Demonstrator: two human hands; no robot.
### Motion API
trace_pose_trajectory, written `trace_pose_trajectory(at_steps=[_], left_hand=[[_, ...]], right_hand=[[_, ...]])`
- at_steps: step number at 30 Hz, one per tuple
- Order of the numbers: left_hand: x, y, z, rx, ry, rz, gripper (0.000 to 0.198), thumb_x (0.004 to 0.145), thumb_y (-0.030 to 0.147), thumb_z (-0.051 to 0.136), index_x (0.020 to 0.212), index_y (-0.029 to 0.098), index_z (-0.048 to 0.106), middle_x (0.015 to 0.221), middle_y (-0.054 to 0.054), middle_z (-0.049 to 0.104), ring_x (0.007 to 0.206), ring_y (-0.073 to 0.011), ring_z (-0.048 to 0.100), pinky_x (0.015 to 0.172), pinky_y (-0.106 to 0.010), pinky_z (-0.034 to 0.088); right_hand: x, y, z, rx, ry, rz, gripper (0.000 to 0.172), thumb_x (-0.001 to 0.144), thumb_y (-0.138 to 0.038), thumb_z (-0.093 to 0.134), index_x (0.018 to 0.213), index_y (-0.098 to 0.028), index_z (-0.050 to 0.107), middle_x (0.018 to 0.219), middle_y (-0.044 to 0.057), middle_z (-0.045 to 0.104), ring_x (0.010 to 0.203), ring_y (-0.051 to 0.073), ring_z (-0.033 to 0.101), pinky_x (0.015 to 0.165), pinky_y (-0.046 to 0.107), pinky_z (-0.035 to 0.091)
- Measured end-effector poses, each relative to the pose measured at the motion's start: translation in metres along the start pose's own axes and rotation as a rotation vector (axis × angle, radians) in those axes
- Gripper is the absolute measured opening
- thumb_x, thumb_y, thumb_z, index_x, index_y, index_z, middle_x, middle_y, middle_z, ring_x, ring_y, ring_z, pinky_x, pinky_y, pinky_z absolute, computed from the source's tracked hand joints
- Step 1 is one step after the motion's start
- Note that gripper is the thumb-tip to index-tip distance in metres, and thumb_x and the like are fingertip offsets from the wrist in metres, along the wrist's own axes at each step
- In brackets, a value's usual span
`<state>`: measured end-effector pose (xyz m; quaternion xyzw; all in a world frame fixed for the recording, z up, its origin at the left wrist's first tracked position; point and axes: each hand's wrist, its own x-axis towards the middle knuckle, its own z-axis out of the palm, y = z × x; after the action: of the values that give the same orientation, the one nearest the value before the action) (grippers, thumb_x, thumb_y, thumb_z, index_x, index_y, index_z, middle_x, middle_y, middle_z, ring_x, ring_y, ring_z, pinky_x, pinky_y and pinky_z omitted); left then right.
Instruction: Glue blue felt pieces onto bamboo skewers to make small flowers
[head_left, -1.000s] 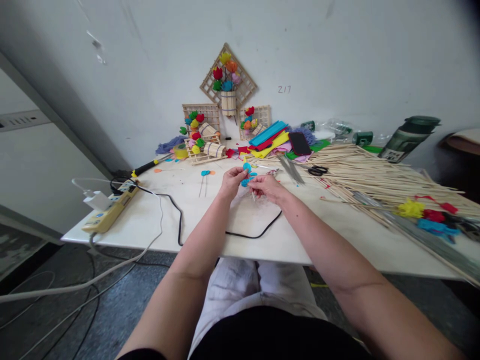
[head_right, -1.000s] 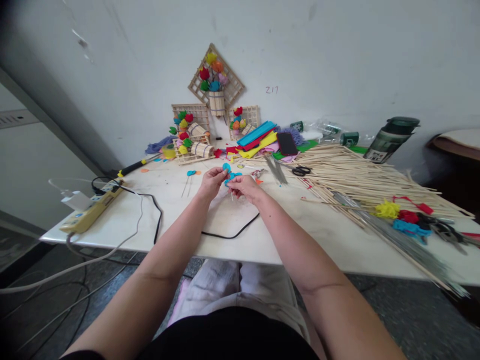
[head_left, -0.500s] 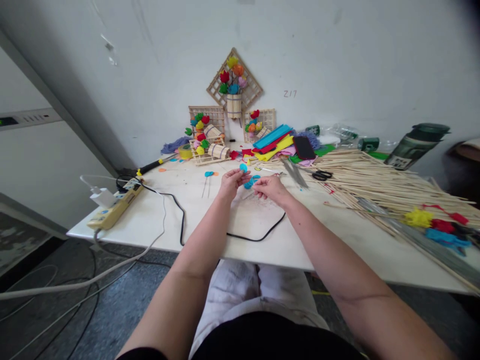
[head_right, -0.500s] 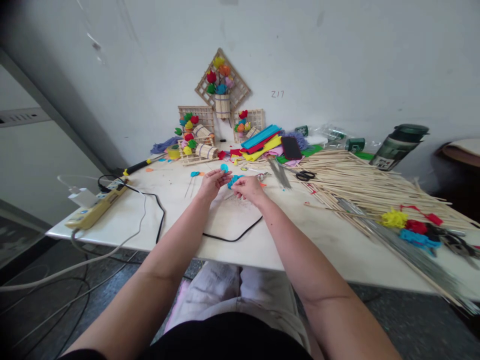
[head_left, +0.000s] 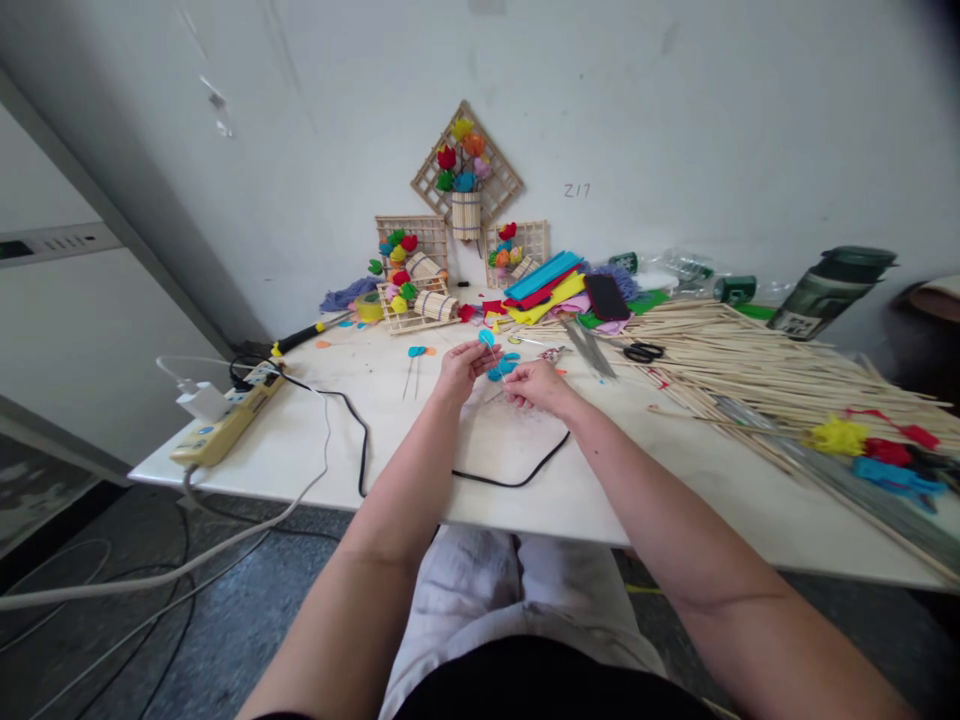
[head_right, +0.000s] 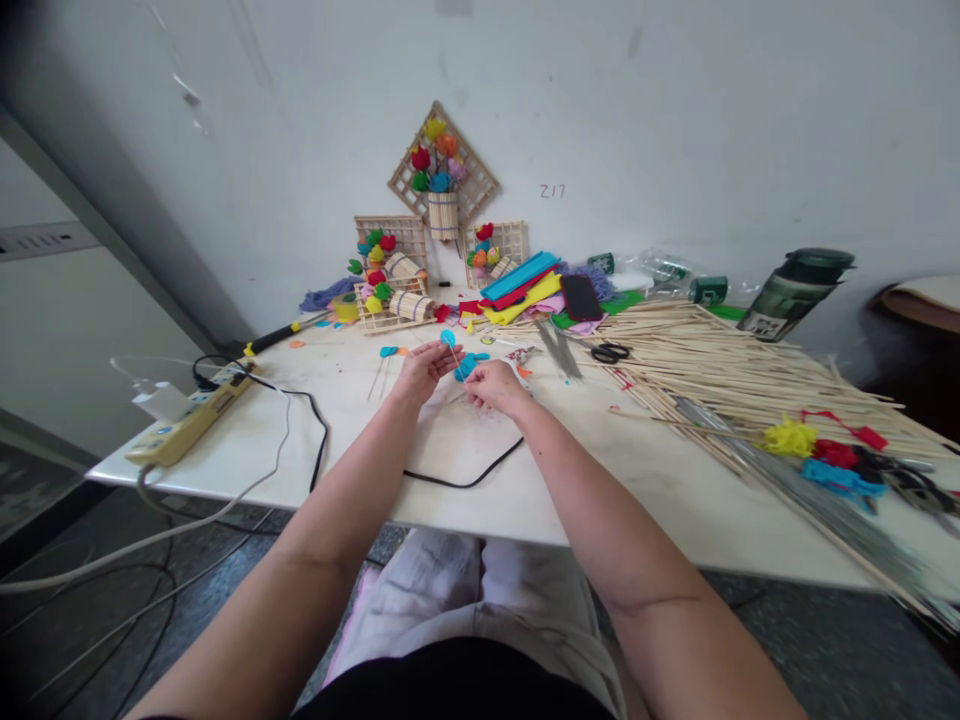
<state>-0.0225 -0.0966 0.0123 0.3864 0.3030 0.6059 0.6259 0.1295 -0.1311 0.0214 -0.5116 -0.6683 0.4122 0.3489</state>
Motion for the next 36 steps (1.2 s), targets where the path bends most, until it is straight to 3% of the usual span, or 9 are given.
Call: trace_pose_trajectory(at_steps=[36], left_hand=[[-0.001, 0.002, -0.002, 0.058, -0.047, -0.037, 0.018, 0.068, 0.023, 0.069, 0.078, 0.009, 0.062, 0.080, -0.013, 0.070, 0.075, -0.0223, 0.069, 0.077, -0.035, 0.052]], right_hand=[[0.009, 0.012, -0.002, -0.278, 0.097, -0.086, 0.010, 0.064, -0.016, 0.055, 0.061, -0.017, 0.065, 0.053, 0.001, 0.064, 0.046, 0.012, 0.057, 0.045, 0.020, 0.044]])
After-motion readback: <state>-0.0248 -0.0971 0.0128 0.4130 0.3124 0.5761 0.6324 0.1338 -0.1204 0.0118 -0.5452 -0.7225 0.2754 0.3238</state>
